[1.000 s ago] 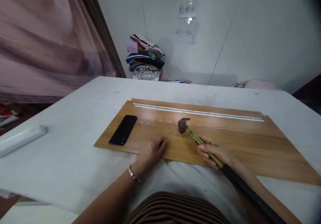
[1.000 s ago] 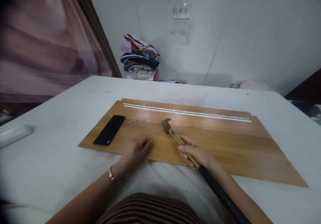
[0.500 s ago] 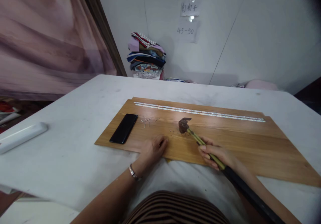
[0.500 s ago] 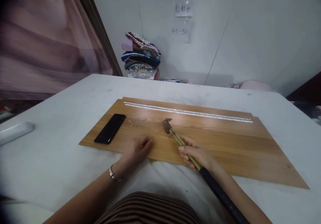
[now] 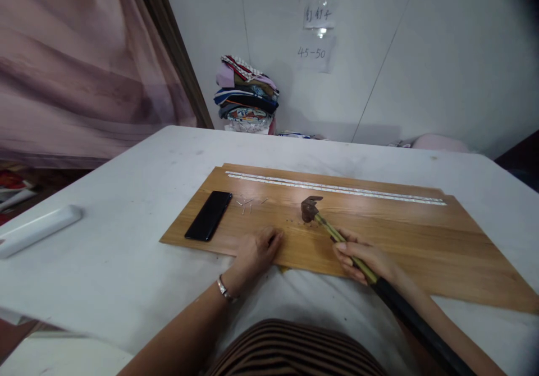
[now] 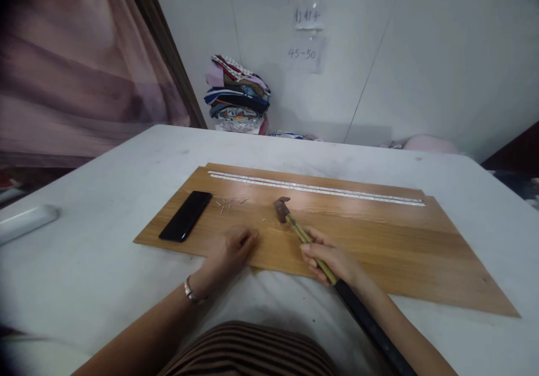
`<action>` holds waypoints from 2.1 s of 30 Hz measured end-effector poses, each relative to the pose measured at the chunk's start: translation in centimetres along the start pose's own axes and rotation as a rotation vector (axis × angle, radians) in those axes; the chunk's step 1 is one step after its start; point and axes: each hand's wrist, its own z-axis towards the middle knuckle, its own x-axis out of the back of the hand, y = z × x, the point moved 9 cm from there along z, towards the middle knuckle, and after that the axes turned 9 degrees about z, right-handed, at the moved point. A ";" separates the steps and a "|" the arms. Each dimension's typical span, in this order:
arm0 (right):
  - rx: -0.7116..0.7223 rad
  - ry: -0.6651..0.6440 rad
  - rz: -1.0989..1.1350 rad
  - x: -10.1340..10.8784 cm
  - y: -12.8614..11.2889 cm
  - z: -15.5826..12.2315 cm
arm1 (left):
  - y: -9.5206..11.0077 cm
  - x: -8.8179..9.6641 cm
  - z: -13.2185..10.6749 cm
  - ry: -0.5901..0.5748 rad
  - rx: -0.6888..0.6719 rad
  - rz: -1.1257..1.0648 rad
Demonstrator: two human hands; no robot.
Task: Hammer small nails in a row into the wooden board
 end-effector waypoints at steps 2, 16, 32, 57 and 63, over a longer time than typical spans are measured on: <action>-0.004 -0.002 -0.003 -0.1 0.1 0.1 | 0.0 0.1 0.0 -0.003 0.003 0.002; 0.008 -0.009 -0.019 -0.2 -0.1 -0.1 | 0.0 -0.1 0.1 -0.017 0.018 0.022; 0.003 -0.009 0.001 -0.2 0.1 0.0 | -0.2 -0.3 0.0 -0.012 0.023 0.026; 0.005 -0.050 -0.007 -0.2 0.4 0.5 | 0.0 0.0 0.1 -0.026 0.031 0.033; -0.013 -0.022 -0.003 0.0 0.7 0.7 | -0.2 -0.2 0.0 -0.017 0.036 0.011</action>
